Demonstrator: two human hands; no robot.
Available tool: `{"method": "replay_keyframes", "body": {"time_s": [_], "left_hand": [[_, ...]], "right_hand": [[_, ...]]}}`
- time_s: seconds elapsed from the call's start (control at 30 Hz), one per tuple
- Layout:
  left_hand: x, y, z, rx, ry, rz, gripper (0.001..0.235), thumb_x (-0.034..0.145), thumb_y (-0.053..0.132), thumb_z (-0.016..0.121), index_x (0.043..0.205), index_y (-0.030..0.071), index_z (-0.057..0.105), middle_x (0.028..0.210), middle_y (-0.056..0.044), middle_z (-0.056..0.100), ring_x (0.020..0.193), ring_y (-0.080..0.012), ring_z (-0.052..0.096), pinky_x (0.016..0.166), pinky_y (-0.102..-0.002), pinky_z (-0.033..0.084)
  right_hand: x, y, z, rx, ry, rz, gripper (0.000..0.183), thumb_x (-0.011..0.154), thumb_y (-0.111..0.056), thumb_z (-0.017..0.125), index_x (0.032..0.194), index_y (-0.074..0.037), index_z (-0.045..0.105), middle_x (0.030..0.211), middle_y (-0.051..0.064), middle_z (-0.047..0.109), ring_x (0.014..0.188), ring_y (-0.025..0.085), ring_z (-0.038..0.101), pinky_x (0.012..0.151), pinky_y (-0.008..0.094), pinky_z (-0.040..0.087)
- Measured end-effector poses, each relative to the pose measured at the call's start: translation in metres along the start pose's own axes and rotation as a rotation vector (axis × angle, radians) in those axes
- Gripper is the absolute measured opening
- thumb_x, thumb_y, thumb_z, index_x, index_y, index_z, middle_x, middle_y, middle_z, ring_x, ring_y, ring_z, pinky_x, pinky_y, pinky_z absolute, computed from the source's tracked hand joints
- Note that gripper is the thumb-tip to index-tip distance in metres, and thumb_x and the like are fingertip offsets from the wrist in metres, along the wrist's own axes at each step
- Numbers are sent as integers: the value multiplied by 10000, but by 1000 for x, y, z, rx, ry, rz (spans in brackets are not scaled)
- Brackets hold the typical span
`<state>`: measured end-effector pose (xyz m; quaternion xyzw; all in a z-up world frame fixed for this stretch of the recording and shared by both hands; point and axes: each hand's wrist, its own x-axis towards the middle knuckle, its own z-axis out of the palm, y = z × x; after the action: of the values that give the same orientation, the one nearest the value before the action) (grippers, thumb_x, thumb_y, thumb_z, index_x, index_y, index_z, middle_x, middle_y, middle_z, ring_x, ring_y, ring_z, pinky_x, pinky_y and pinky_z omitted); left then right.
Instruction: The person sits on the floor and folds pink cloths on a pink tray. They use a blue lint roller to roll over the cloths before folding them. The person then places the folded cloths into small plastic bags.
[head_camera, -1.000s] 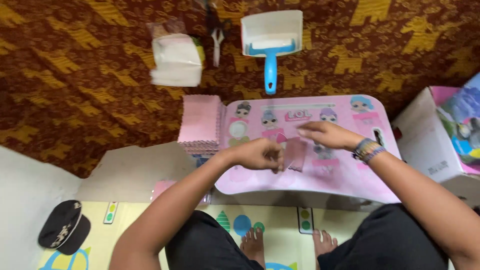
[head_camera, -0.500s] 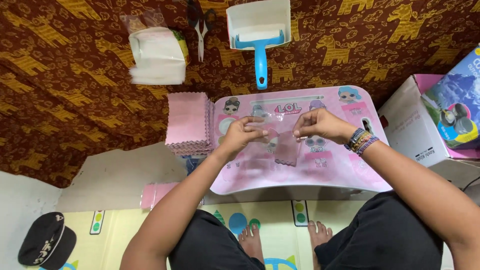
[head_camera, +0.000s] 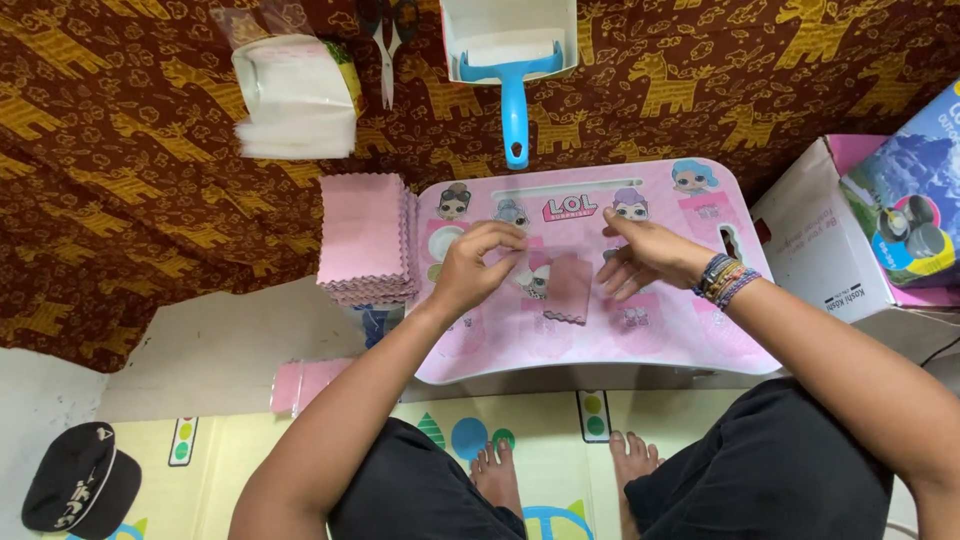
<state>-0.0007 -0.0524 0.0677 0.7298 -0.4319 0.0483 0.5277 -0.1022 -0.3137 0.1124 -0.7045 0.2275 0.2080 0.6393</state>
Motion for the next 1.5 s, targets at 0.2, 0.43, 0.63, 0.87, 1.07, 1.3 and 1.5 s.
{"method": "replay_keyframes", "body": {"time_s": [0.2,0.43,0.63,0.87,1.07,1.3,1.5], "left_hand": [[3,18,6,145,-6,138,135,831,67,806,905,179,794,1337,-55,670,1390,-384,487,1142,-547,353],[6,40,6,89,13,-67,97,891,193,766,988,187,781,1565,-142,464,1495,-458,299,1214,-634,220],[10,50,6,-331,22,-760,813,1057,605,322,1562,-30,298,1629,-276,277,1536,-407,201,1267,-548,141],[2,16,25,-727,20,-860,600,820,181,860,1308,14,553,1050,-197,748,918,-311,768,774,-339,653],[6,17,24,-691,61,-796,431,810,61,859,1187,-30,671,964,-143,750,862,-263,774,761,-334,663],[3,5,25,-618,82,-761,242,823,106,856,1023,-2,773,841,-160,770,745,-207,768,696,-294,658],[3,24,15,-635,90,-755,250,844,124,842,1023,-26,754,798,-116,746,684,-93,689,627,-194,611]], "right_hand": [[-4,-6,14,124,-214,-9,897,998,-612,324,1595,-9,33,1260,416,562,1052,495,678,876,589,561],[27,20,4,211,-6,-351,853,833,65,716,1540,101,240,982,232,685,834,354,732,753,478,633],[33,21,2,262,103,-514,801,809,112,735,1508,68,347,924,215,708,809,284,734,757,426,655],[36,17,7,182,88,-577,769,767,153,719,1467,67,415,893,246,713,732,268,749,694,369,661],[24,9,15,165,79,-593,692,790,115,726,1435,49,482,871,225,715,710,244,737,692,352,654],[49,25,-3,-6,231,-408,318,1003,-99,504,1244,67,630,884,232,708,781,308,739,695,439,630],[50,39,-6,-1094,76,-653,510,824,-67,626,1332,-33,652,1379,203,642,1307,437,569,1080,538,485]]}}
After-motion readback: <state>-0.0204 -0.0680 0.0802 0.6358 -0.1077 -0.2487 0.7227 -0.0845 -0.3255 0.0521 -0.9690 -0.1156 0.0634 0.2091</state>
